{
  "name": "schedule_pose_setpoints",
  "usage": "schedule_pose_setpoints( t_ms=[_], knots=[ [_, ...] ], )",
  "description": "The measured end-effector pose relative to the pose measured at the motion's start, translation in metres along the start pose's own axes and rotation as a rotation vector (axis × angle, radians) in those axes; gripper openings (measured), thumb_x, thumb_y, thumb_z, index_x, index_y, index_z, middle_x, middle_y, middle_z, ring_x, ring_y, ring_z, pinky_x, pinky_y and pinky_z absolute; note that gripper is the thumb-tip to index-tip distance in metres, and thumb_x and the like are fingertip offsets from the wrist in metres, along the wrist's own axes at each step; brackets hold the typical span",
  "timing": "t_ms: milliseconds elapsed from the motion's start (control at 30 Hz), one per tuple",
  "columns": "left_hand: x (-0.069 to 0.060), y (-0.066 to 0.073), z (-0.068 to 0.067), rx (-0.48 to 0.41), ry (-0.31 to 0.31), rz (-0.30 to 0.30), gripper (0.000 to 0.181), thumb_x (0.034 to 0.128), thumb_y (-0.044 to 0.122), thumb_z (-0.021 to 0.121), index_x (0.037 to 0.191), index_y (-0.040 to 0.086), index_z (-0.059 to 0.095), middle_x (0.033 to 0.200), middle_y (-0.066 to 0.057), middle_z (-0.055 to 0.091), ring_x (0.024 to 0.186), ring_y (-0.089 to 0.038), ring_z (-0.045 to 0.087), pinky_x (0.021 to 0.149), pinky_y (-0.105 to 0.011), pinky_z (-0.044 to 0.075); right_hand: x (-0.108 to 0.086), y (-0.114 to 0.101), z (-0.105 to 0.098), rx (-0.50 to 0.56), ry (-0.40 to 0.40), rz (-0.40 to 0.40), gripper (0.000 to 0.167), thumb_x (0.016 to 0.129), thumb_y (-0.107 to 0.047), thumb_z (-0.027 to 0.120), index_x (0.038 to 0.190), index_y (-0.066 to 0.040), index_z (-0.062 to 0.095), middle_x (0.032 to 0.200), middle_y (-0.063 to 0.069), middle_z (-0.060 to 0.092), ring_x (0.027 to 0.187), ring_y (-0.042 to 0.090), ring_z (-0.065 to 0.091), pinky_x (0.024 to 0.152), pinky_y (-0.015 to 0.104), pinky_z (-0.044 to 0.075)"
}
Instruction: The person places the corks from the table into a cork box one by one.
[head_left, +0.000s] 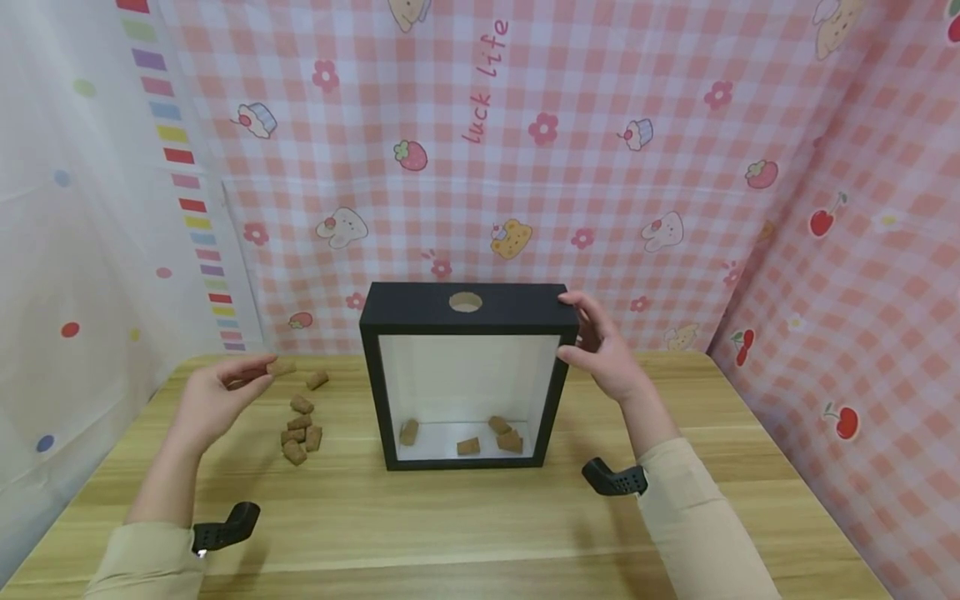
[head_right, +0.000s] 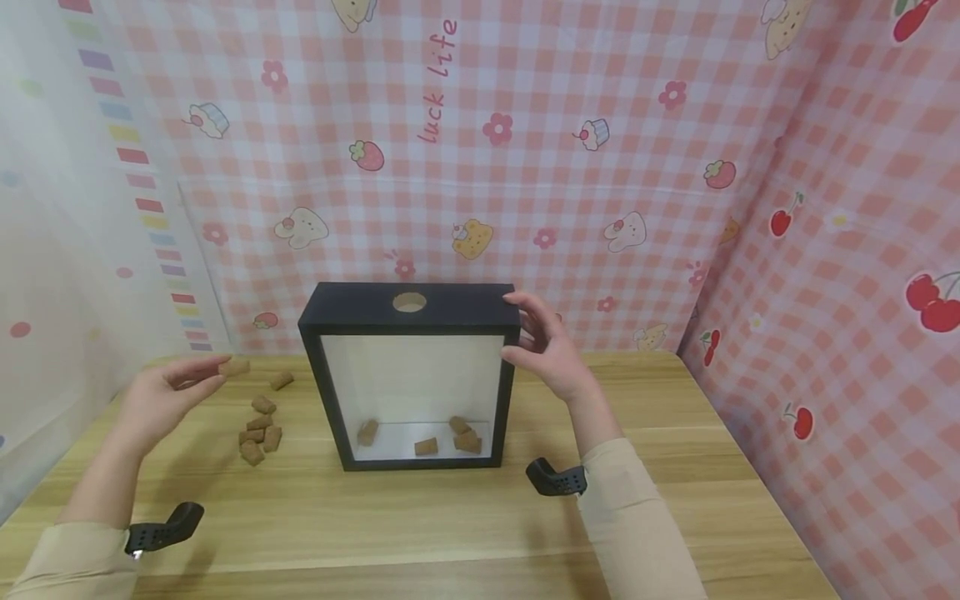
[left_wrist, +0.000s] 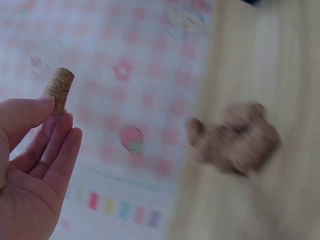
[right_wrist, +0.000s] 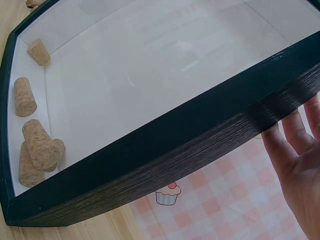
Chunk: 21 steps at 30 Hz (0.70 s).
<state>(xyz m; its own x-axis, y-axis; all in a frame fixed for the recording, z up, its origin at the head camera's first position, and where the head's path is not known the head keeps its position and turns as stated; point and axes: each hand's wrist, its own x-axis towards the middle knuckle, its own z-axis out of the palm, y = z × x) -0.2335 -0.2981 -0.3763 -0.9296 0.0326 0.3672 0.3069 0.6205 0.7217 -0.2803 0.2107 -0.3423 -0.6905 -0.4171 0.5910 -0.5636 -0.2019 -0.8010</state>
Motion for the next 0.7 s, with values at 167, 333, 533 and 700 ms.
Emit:
schedule_pose_setpoints(
  t_ms=[167, 333, 533, 700],
  knots=[
    [0.007, 0.034, -0.003, -0.037, 0.016, 0.046, 0.037, 0.0994, 0.016, 0.062, 0.131, -0.004, 0.062, 0.117, -0.013, 0.062, 0.093, 0.012, 0.053, 0.076, -0.007, 0.047, 0.000, 0.000, 0.000, 0.000, -0.003, -0.001, 0.056, 0.091, -0.005, 0.071, 0.138, -0.028, 0.050, 0.131, 0.002, 0.054, 0.111, 0.017, 0.054, 0.087, 0.032, 0.051],
    [0.014, 0.072, -0.008, -0.097, 0.061, 0.114, 0.035, 0.0982, 0.013, 0.064, 0.129, -0.003, 0.063, 0.118, 0.001, 0.060, 0.098, 0.004, 0.055, 0.080, -0.007, 0.047, 0.000, 0.001, 0.000, 0.011, -0.008, -0.008, 0.056, 0.091, -0.006, 0.071, 0.137, -0.028, 0.050, 0.130, 0.002, 0.054, 0.111, 0.016, 0.054, 0.086, 0.031, 0.051],
    [0.021, 0.113, -0.009, -0.166, 0.116, 0.249, 0.031, 0.0948, 0.001, 0.065, 0.125, -0.004, 0.066, 0.111, 0.009, 0.061, 0.098, -0.002, 0.058, 0.082, -0.010, 0.049, 0.001, 0.000, 0.000, 0.017, -0.008, -0.010, 0.055, 0.091, -0.007, 0.071, 0.137, -0.029, 0.050, 0.130, 0.002, 0.054, 0.111, 0.016, 0.053, 0.086, 0.030, 0.051],
    [0.024, 0.146, -0.004, -0.214, 0.130, 0.298, 0.030, 0.0920, -0.005, 0.066, 0.122, -0.005, 0.068, 0.107, 0.005, 0.061, 0.094, -0.002, 0.061, 0.080, -0.012, 0.051, 0.000, -0.001, 0.001, 0.014, -0.006, -0.006, 0.056, 0.090, -0.003, 0.070, 0.136, -0.029, 0.050, 0.130, 0.002, 0.054, 0.110, 0.016, 0.054, 0.086, 0.029, 0.051]
  ],
)
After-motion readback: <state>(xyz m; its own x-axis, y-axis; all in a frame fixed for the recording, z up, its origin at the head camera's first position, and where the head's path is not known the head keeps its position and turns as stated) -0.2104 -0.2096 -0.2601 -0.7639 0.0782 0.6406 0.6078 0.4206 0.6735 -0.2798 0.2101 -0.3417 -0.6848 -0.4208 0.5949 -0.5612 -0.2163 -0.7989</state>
